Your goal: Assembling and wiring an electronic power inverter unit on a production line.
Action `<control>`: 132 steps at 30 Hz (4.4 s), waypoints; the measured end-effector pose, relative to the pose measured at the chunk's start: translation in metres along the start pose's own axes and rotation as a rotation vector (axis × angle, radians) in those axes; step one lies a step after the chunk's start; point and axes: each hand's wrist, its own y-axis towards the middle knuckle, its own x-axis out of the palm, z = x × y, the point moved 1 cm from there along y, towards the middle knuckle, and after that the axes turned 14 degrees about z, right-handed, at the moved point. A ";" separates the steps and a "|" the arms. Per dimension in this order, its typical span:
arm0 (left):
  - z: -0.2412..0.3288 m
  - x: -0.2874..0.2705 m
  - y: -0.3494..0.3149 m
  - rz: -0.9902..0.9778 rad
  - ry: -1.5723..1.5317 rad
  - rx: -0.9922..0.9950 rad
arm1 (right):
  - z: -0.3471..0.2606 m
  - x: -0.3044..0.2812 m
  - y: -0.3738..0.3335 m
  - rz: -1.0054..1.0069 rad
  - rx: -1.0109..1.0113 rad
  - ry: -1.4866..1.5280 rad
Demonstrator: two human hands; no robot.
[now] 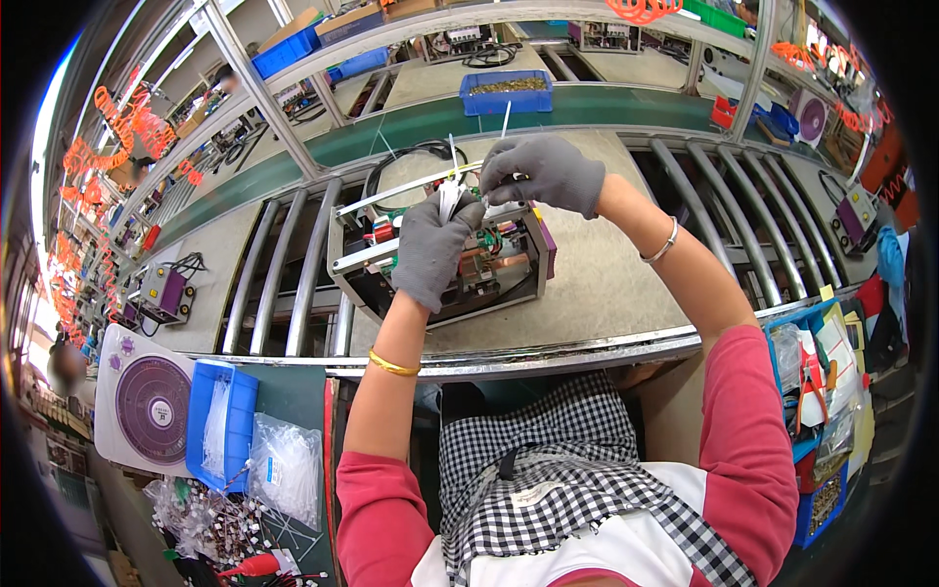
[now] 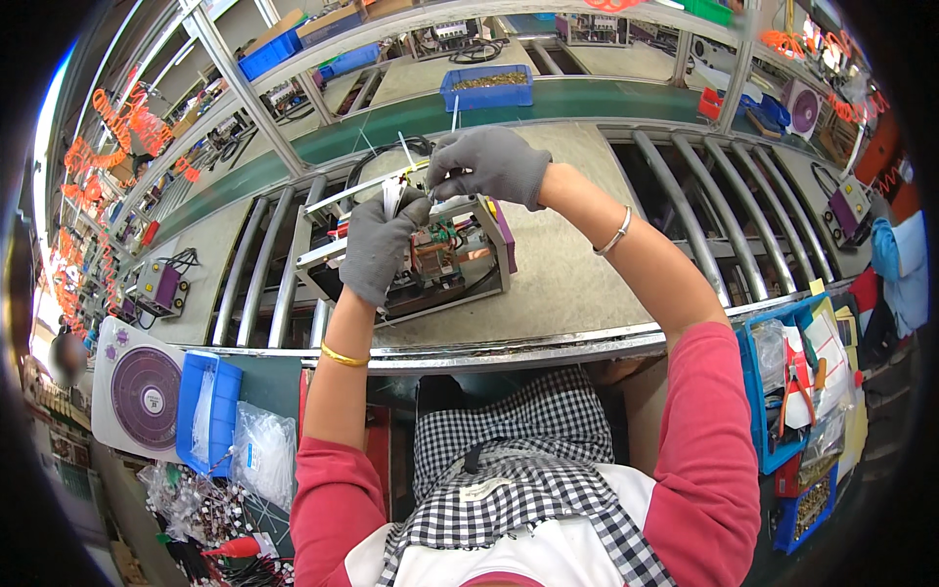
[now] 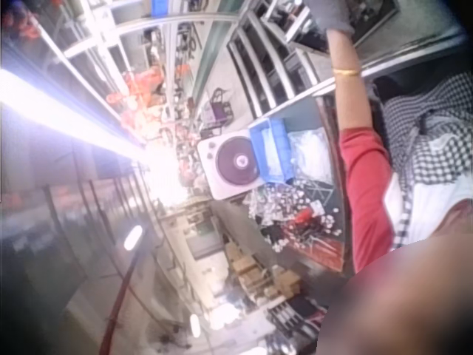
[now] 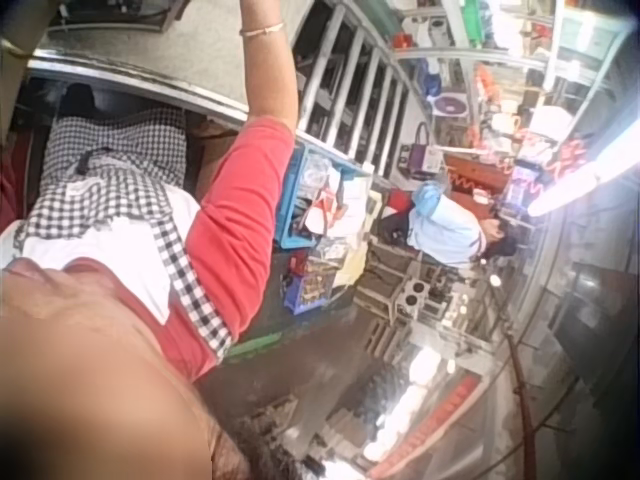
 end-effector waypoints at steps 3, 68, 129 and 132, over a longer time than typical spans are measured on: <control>0.001 0.000 0.002 -0.026 -0.005 -0.013 | -0.001 0.000 0.001 -0.012 0.005 0.033; -0.019 -0.023 -0.104 0.107 0.403 0.380 | -0.109 0.077 -0.102 0.349 0.323 0.194; -0.036 -0.046 -0.050 -0.022 -0.492 -0.425 | -0.085 0.174 -0.120 0.763 0.900 0.694; -0.034 -0.044 -0.048 -0.001 -0.606 -0.446 | -0.083 0.166 -0.121 0.735 0.928 0.639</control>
